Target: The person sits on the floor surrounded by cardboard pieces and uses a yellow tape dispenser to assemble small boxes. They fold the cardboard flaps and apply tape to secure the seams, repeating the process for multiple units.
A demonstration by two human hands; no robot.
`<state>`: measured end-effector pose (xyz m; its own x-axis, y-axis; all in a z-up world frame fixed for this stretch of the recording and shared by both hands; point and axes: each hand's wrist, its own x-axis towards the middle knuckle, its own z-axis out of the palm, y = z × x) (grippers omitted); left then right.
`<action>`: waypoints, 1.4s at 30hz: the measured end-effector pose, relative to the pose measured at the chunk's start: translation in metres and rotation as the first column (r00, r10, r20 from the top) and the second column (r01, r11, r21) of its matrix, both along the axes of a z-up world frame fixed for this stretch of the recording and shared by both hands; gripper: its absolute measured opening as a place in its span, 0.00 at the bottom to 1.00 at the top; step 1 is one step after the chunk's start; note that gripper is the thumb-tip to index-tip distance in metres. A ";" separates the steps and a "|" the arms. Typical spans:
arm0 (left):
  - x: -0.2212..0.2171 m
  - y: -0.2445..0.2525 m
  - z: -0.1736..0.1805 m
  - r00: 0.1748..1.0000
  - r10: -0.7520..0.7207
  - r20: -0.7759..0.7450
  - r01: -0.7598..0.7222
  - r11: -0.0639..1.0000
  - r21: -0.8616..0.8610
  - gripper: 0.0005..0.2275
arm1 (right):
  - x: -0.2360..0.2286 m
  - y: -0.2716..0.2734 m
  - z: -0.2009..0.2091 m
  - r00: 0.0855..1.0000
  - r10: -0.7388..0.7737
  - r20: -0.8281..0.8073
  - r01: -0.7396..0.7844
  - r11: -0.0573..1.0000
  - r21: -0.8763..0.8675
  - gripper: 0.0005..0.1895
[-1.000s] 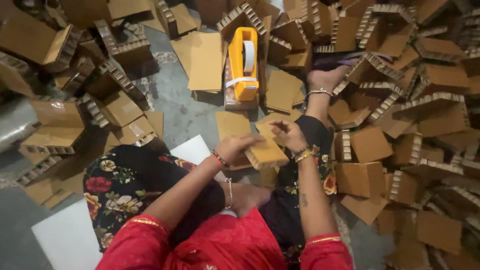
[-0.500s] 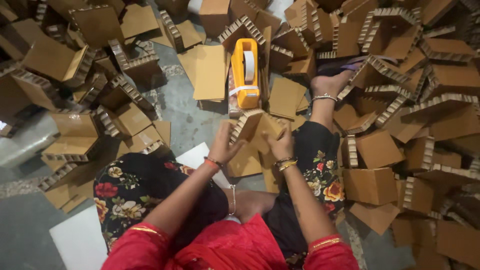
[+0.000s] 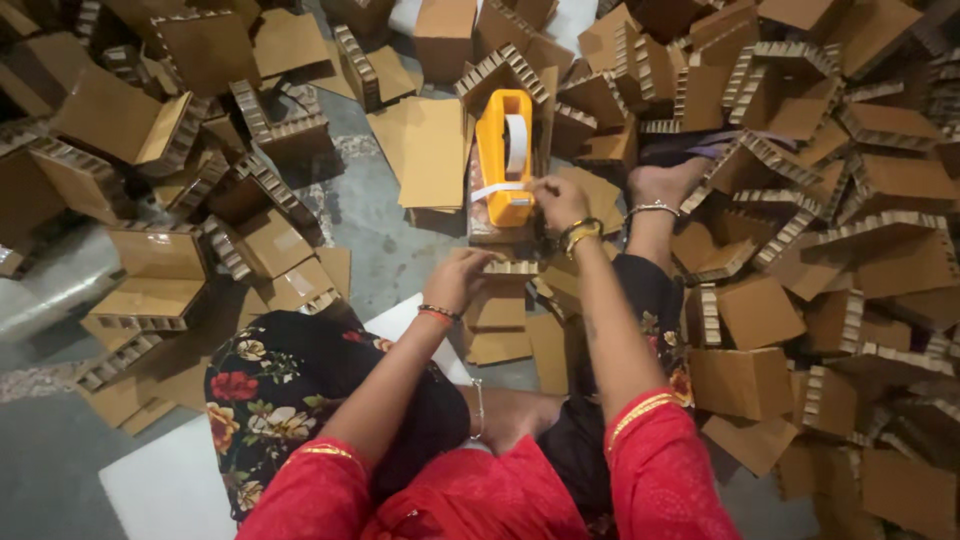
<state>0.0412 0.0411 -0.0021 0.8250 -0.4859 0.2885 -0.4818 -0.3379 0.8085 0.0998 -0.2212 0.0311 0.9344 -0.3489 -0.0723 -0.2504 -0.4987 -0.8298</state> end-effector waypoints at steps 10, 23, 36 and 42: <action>-0.004 0.003 0.017 0.998 0.027 -0.049 -0.023 0.997 0.077 0.19 | -0.044 0.002 0.018 0.996 -0.067 0.065 0.032 0.901 0.432 0.19; 0.001 0.009 0.024 0.990 0.013 -0.139 0.005 0.991 0.131 0.18 | -0.135 0.053 0.017 0.994 0.051 0.098 -0.075 0.964 0.254 0.20; 0.014 0.011 0.013 0.993 -0.101 -0.059 0.107 0.989 0.103 0.21 | -0.115 0.021 -0.083 0.925 0.010 -0.381 -0.281 0.692 -0.664 0.15; 0.014 0.009 0.016 0.998 -0.060 -0.006 0.060 0.983 0.174 0.20 | -0.088 0.009 -0.056 0.902 0.348 0.257 -0.381 0.920 0.091 0.34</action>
<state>0.0552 0.0503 0.0143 0.7931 -0.5772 0.1945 -0.5047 -0.4439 0.7404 0.0118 -0.2120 -0.0251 0.9902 0.0169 0.1389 0.1341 -0.3971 -0.9079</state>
